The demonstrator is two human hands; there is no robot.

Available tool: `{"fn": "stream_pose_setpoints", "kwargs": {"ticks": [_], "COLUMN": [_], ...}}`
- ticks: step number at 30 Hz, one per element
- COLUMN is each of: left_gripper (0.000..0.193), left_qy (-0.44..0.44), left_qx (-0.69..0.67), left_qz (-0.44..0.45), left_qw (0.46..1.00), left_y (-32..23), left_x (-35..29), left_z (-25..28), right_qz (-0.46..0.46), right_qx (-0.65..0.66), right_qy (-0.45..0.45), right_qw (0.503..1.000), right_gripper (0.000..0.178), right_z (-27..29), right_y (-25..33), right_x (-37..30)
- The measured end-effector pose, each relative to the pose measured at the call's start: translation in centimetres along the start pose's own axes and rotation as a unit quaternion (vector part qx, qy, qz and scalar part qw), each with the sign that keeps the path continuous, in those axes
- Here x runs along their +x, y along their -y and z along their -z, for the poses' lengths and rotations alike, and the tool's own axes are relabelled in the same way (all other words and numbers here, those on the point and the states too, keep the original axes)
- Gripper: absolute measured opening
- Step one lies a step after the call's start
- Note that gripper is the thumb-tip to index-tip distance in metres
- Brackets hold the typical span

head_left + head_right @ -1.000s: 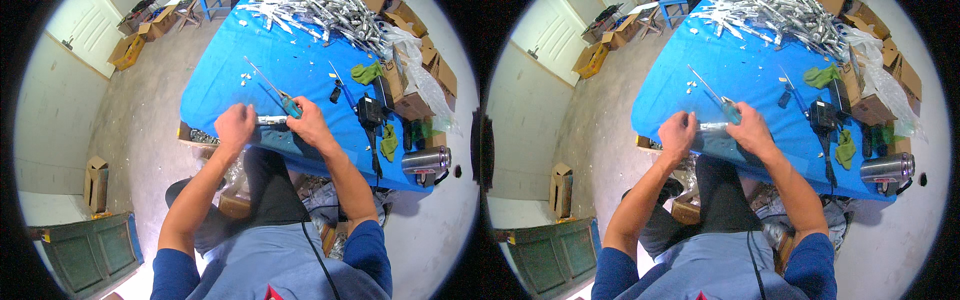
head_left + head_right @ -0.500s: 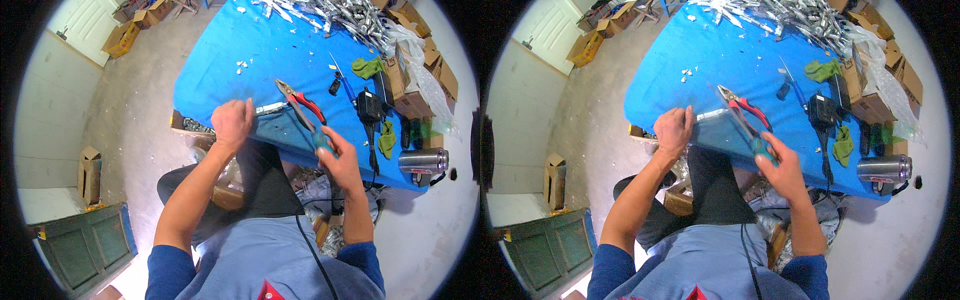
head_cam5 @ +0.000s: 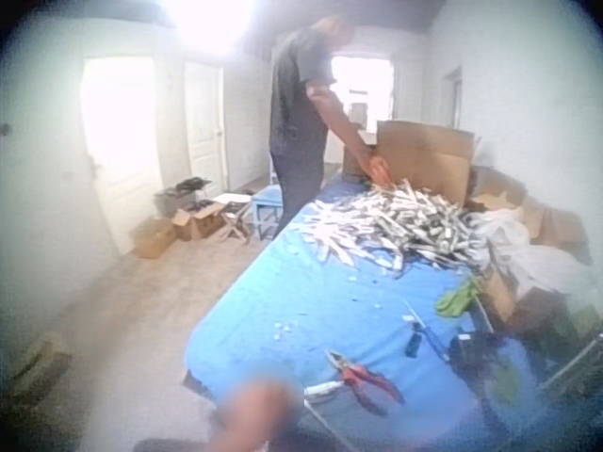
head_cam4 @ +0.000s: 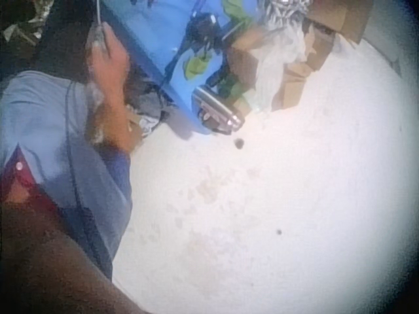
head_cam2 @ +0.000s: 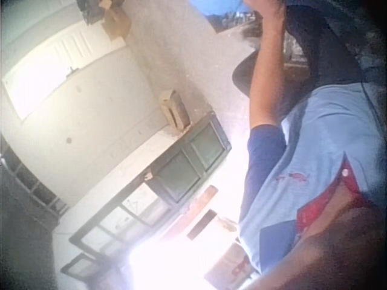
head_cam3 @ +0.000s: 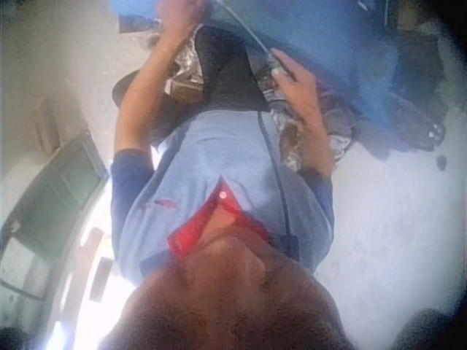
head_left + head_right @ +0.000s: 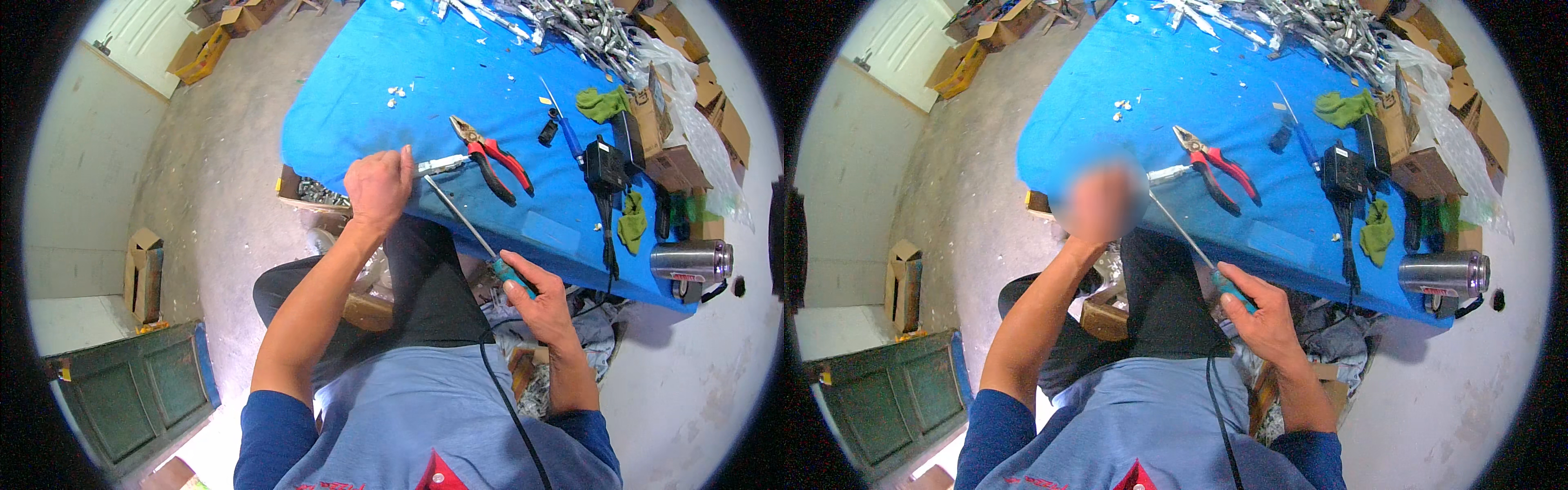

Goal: The person is assembling components by inserting a screw into a metal part and tightening it using a screwdriver.

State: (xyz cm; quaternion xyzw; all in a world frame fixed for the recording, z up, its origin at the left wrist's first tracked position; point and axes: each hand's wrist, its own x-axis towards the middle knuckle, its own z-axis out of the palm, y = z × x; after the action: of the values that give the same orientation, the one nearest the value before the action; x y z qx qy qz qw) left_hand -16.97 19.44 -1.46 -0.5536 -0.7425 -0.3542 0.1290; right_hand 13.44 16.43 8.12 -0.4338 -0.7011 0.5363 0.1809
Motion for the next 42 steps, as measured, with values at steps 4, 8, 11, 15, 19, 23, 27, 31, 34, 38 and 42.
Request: {"fn": "stream_pose_setpoints", "kwargs": {"ticks": [4, 8, 11, 15, 19, 23, 27, 31, 34, 38, 42], "left_gripper": [0.040, 0.040, 0.040, 0.040, 0.040, 0.041, 0.041, 0.041, 0.041, 0.042, 0.043], "left_qy": [0.000, 0.008, -0.006, -0.020, -0.039, -0.025, -0.026, -0.036, -0.055, -0.052, -0.027], "left_qx": [-0.010, -0.015, -0.024, -0.015, -0.023, -0.020, -0.012, -0.006, 0.002, -0.003, 0.014], "left_qz": [0.000, 0.007, 0.000, -0.008, -0.007, 0.001, 0.010, 0.009, -0.003, 0.020, 0.036], "left_qw": [1.000, 1.000, 1.000, 1.000, 0.999, 0.999, 1.000, 0.999, 0.999, 0.998, 0.999], "left_y": [0.2, 0.1, 0.0, -0.1, -0.3, 0.1, 0.1, -0.2, 0.2, 0.7, 0.8], "left_x": [-0.6, -0.7, -0.6, -0.7, -0.7, -1.0, -1.0, -0.8, -1.0, -1.0, -0.8], "left_z": [-0.8, -0.7, -0.6, -0.6, -0.6, -1.1, -1.3, -1.1, -1.6, -2.5, -2.5], "right_qz": [0.021, 0.027, 0.046, 0.085, 0.081, 0.042, 0.011, -0.083, -0.098, -0.181, -0.169], "right_qx": [-0.015, -0.040, -0.060, -0.129, -0.174, -0.063, -0.012, 0.081, 0.133, 0.255, 0.223], "right_qy": [-0.017, -0.034, -0.039, -0.052, -0.027, -0.028, -0.021, 0.013, 0.028, 0.033, 0.012], "right_qw": [1.000, 0.998, 0.996, 0.987, 0.981, 0.997, 1.000, 0.993, 0.986, 0.949, 0.960], "right_gripper": [0.039, 0.039, 0.039, 0.039, 0.038, 0.037, 0.037, 0.039, 0.040, 0.040, 0.038], "right_z": [-0.5, -0.6, -0.7, -1.4, -1.3, -1.0, -0.8, -0.2, 0.1, 0.0, -0.8], "right_y": [-0.4, 0.0, 0.0, 0.8, 1.2, 0.1, -0.3, 0.6, 0.7, 0.7, -0.1], "right_x": [-0.2, -0.3, -0.3, -0.1, -0.2, 0.2, 0.4, 0.6, 1.2, 1.7, 1.4]}}
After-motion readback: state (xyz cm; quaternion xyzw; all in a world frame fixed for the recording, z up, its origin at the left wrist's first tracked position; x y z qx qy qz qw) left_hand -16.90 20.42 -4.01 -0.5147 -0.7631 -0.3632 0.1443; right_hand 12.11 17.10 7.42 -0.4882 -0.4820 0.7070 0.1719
